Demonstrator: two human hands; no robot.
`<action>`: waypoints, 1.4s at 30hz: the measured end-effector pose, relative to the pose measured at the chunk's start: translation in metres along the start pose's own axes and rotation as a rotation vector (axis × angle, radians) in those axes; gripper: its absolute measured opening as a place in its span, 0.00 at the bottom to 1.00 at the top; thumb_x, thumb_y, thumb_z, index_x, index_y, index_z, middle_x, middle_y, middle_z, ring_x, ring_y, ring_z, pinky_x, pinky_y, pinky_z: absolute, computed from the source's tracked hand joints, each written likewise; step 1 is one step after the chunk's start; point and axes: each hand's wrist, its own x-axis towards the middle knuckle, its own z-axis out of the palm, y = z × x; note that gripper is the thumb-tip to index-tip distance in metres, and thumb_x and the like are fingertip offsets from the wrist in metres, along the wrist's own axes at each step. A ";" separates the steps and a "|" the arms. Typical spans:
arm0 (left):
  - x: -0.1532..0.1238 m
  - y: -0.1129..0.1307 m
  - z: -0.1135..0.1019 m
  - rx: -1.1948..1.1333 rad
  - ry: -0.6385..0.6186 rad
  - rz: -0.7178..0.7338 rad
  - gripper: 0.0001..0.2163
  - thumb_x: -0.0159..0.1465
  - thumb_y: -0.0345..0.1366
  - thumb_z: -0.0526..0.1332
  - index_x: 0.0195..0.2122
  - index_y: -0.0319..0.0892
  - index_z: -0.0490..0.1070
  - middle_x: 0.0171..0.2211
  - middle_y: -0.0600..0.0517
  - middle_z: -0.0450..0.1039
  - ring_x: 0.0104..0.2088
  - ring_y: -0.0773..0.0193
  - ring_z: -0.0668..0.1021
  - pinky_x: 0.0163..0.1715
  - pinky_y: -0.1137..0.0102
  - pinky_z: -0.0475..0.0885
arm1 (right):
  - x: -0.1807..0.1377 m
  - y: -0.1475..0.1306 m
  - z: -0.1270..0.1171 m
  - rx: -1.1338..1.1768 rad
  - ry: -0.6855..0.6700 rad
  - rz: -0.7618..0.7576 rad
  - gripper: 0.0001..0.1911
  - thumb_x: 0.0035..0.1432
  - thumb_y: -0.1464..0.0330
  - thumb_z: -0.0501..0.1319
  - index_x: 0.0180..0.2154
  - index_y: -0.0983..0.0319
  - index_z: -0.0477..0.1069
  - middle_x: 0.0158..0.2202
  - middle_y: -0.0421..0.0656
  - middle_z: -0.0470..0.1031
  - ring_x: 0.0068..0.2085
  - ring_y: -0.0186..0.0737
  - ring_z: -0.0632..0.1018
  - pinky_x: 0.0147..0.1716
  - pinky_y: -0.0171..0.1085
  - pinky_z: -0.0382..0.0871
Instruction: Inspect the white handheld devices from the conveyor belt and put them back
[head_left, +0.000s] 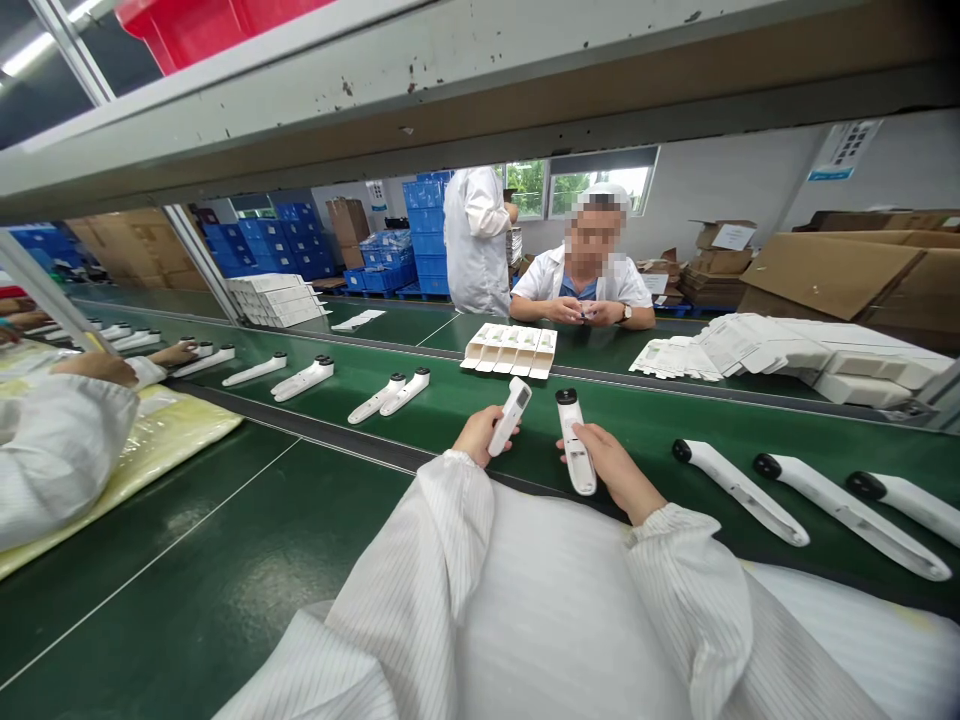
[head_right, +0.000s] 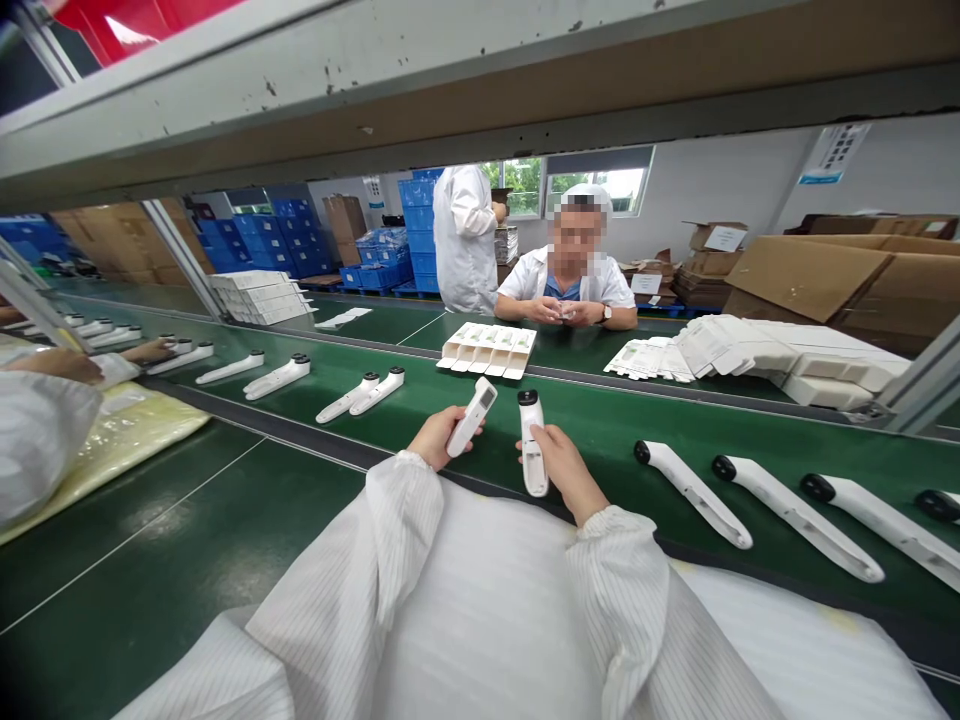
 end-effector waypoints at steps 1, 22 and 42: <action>-0.003 0.000 0.006 -0.124 -0.069 -0.055 0.11 0.58 0.32 0.51 0.35 0.36 0.70 0.32 0.43 0.73 0.28 0.63 0.73 0.18 0.74 0.61 | 0.004 0.004 -0.004 -0.112 0.043 0.005 0.15 0.56 0.56 0.53 0.36 0.60 0.66 0.36 0.47 0.77 0.33 0.43 0.78 0.33 0.40 0.70; -0.026 -0.008 0.042 -0.397 -0.090 -0.112 0.04 0.59 0.32 0.59 0.36 0.40 0.70 0.28 0.52 0.70 0.28 0.68 0.73 0.30 0.72 0.66 | -0.023 -0.023 0.013 0.353 -0.221 -0.088 0.17 0.49 0.57 0.63 0.40 0.59 0.71 0.42 0.42 0.74 0.42 0.42 0.74 0.37 0.39 0.69; -0.015 -0.011 0.028 -0.184 0.002 -0.036 0.07 0.55 0.33 0.59 0.35 0.41 0.71 0.28 0.53 0.70 0.25 0.72 0.71 0.25 0.75 0.61 | -0.005 0.001 0.004 -0.672 0.232 -0.464 0.19 0.53 0.68 0.54 0.47 0.63 0.68 0.48 0.50 0.70 0.45 0.46 0.72 0.45 0.44 0.65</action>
